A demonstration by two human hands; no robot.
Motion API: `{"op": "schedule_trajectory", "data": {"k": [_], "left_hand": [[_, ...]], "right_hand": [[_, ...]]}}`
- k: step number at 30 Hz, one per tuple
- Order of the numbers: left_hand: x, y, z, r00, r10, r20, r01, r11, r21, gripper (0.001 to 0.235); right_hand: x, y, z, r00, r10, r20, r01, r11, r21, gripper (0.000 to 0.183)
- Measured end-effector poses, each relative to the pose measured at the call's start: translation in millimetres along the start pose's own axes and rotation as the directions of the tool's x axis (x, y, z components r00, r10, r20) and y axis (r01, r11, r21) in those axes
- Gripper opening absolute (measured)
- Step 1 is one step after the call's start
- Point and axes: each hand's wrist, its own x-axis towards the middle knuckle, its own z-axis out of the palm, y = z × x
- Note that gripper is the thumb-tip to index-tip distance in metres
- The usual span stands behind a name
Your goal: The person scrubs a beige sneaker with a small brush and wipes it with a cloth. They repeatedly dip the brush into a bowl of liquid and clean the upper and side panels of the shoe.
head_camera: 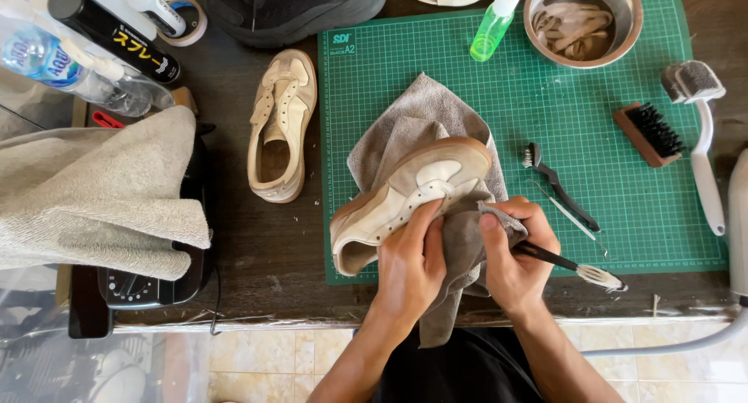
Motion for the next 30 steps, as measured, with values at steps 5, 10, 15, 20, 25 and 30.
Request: {"op": "schedule_trajectory", "data": {"k": [5,10,15,20,25,30], "left_hand": [[0.8,4.2,-2.2,1.0,-0.017,0.024,0.018,1.0,-0.02,0.028],[2.7,3.4,-6.7,0.997,-0.02,0.072,0.025,0.997,-0.076,0.033],[7.8,1.9,-10.6,0.998,-0.046,0.03,0.048,0.995,-0.082,0.027],[5.1,-1.2,-9.9,0.997,-0.057,0.043,0.063,0.988,-0.144,0.032],[11.9,-0.6,-18.4,0.998,-0.057,0.004,0.057,0.992,-0.112,0.032],[12.6,-2.5,-16.7,0.996,-0.086,0.006,0.086,0.984,-0.159,0.032]], "right_hand": [[4.0,-8.1,11.3,0.994,-0.111,-0.006,0.11,0.989,-0.098,0.007],[9.9,-23.2,34.0,0.957,-0.281,0.071,0.289,0.935,-0.203,0.005],[-0.3,24.8,11.8,0.918,-0.385,-0.098,0.361,0.911,-0.198,0.005],[10.9,0.0,32.7,0.909,-0.411,0.07,0.413,0.865,-0.285,0.011],[-0.4,4.4,23.6,0.93,-0.302,0.209,0.344,0.916,-0.208,0.014],[16.3,2.4,27.8,0.93,-0.358,0.087,0.368,0.888,-0.276,0.025]]}}
